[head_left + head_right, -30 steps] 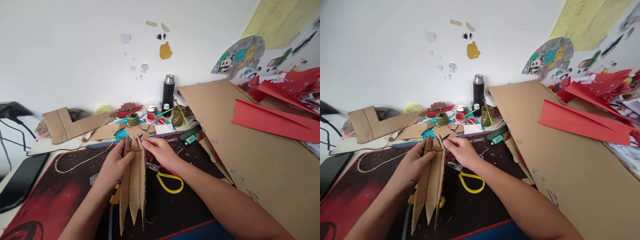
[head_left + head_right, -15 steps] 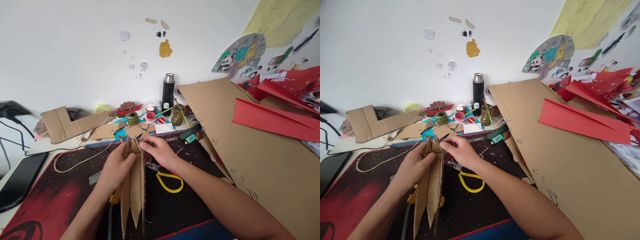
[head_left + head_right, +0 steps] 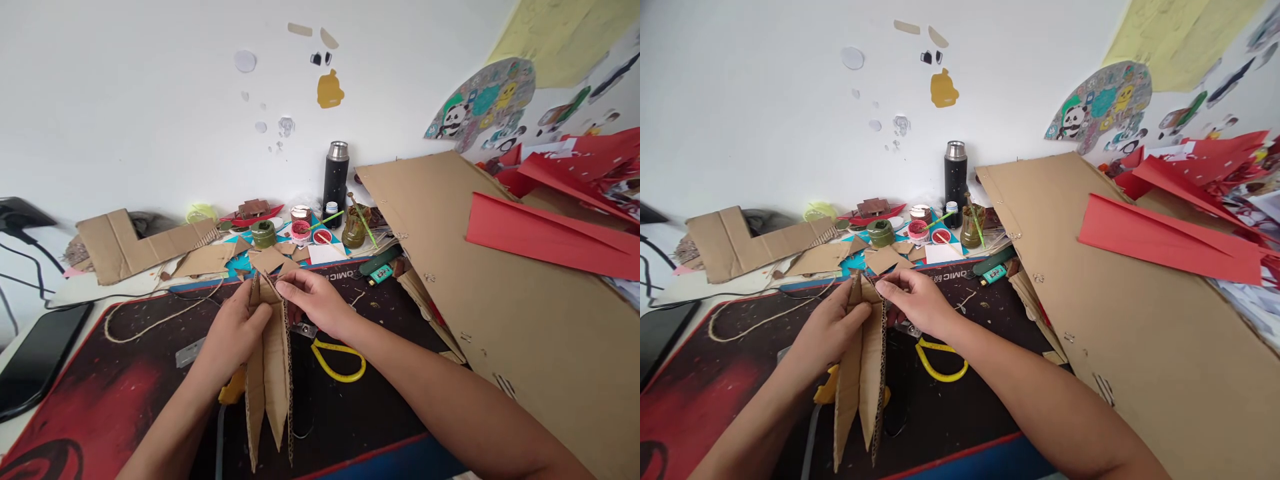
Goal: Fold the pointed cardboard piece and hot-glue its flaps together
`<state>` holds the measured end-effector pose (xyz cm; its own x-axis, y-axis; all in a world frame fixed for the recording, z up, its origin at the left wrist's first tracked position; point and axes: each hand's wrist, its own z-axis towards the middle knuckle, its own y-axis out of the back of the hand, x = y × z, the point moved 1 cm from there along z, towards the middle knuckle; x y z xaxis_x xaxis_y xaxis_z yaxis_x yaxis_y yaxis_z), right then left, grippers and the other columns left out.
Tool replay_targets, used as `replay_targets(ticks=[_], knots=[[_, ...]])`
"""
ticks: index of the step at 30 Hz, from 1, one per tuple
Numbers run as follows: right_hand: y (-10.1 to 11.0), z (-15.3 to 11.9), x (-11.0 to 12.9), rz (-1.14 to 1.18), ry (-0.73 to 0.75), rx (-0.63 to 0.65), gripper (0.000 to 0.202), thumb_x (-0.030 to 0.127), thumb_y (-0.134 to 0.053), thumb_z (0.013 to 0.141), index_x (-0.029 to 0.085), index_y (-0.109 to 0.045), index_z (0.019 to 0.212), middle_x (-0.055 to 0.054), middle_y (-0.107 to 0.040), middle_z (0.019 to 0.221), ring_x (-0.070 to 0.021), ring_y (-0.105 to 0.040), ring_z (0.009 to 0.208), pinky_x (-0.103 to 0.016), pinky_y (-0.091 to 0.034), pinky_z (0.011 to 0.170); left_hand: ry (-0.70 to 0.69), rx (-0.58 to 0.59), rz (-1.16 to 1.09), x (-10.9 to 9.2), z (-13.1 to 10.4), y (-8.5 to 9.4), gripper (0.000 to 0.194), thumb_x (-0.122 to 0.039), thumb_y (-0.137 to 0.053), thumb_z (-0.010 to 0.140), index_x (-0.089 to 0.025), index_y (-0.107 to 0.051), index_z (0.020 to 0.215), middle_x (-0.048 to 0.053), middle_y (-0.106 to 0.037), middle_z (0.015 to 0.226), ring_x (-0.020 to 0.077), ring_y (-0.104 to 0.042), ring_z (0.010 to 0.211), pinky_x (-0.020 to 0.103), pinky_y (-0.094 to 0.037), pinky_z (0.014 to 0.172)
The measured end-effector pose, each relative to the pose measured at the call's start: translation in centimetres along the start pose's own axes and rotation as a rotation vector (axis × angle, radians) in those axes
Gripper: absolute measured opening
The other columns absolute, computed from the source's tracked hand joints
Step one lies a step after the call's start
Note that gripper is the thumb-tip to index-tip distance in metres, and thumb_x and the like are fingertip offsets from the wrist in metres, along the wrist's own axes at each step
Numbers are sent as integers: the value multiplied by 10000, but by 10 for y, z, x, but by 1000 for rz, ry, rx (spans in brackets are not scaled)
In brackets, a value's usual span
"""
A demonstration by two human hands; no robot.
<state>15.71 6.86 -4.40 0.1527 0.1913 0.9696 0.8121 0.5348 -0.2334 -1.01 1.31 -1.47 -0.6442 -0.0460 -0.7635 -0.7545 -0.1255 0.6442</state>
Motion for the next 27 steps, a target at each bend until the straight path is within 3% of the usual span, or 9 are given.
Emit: replay_targets(ticks=[4, 11, 16, 18, 22, 27], knots=[[-2, 0, 0, 10, -23, 2, 337, 526, -777, 976, 217, -670, 1055, 39, -634, 757, -111, -580, 522, -248, -488, 507, 9, 15, 20, 1, -1, -2, 292, -403, -510, 814, -251, -647, 1022, 53, -764, 912, 351, -698, 951, 442, -510, 846], [-4, -2, -1, 29, -60, -1, 412, 641, -679, 1011, 233, -669, 1062, 31, -599, 723, -148, -583, 565, -272, -489, 526, 26, -28, -86, -1, 3, 4, 373, -419, -552, 811, -229, -662, 1113, 102, -776, 1126, 361, -699, 1059, 463, -512, 944], [-7, -8, 3, -120, 45, 22, 516, 709, -717, 950, 228, -700, 1135, -50, -712, 1080, -214, -662, 945, -293, -530, 719, 80, -119, -188, -3, 1, 12, 328, -414, -623, 827, -234, -683, 1095, 78, -785, 1108, 342, -710, 1043, 432, -531, 936], [-9, -9, 4, -159, 79, 48, 519, 710, -713, 950, 217, -704, 1112, -58, -719, 1117, -223, -652, 997, -309, -524, 784, 104, -137, -277, -1, 0, 13, 343, -408, -660, 845, -234, -696, 1139, 69, -789, 1151, 332, -714, 1072, 416, -537, 937], [-9, -10, 5, -147, 81, 88, 519, 723, -683, 964, 210, -702, 1044, -42, -699, 1000, -206, -633, 907, -300, -508, 739, 172, -124, -534, 4, -1, 10, 400, -417, -770, 824, -230, -710, 1172, 56, -805, 1147, 312, -741, 1052, 377, -573, 862], [-11, -11, 5, -75, 18, 107, 584, 789, -717, 897, 220, -681, 1024, -17, -643, 908, -157, -579, 723, -251, -464, 561, 342, -112, -832, 0, 0, 3, 466, -362, -893, 678, -221, -725, 1089, 20, -824, 951, 263, -776, 844, 326, -594, 712]])
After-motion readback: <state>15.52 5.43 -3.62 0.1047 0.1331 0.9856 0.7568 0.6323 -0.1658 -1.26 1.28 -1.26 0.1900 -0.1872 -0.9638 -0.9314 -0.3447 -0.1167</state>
